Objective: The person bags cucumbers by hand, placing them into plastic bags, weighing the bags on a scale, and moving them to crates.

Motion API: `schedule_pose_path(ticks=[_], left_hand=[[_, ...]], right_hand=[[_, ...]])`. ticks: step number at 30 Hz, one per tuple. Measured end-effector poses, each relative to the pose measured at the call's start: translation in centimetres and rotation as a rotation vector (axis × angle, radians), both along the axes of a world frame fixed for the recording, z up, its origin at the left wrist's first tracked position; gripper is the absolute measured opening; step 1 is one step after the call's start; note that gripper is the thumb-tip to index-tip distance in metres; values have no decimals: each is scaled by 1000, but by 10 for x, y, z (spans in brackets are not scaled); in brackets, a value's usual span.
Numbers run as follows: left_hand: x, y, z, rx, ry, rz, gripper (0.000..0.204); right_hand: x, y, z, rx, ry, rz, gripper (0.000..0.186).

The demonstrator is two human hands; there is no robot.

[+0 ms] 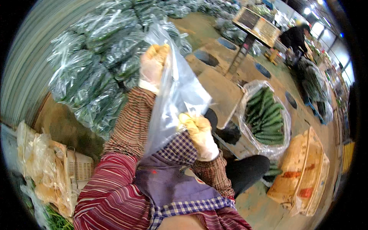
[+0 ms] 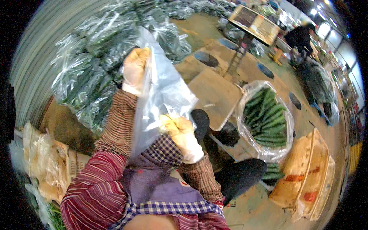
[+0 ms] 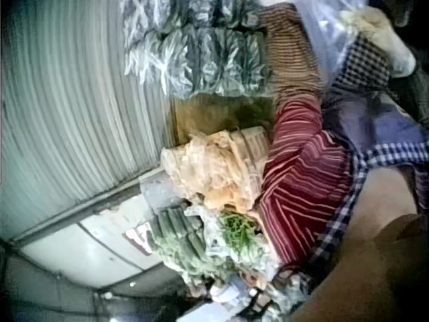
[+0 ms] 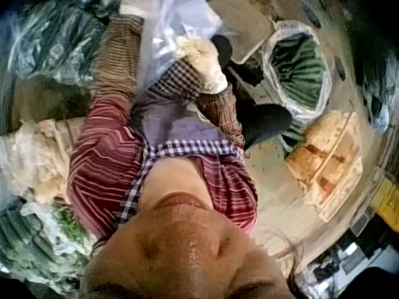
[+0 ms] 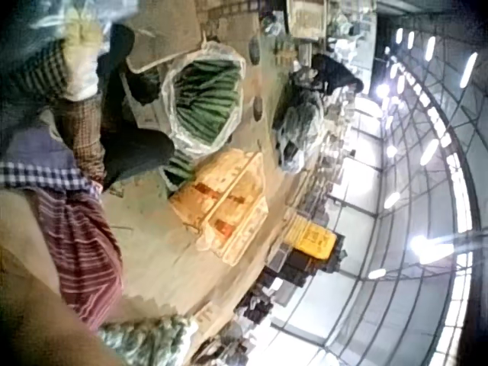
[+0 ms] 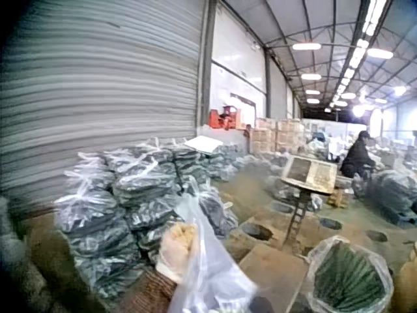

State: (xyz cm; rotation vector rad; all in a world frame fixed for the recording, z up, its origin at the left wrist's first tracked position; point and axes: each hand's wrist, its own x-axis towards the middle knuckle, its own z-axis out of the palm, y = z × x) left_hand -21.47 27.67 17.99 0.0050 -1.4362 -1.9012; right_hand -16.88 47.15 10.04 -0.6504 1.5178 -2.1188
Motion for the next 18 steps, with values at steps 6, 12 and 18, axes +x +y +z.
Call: schedule_pose_path(ticks=[6, 12, 18], left_hand=[[60, 22, -92, 20, -84, 267, 14], [51, 26, -44, -205, -101, 206, 17], [-26, 133, -11, -645, -385, -578, 29]], right_hand=[[-118, 133, 52, -290, -30, -721, 38], [-131, 152, 53, -33, 326, -804, 13], [-79, 108, 69, 160, 194, -759, 27]])
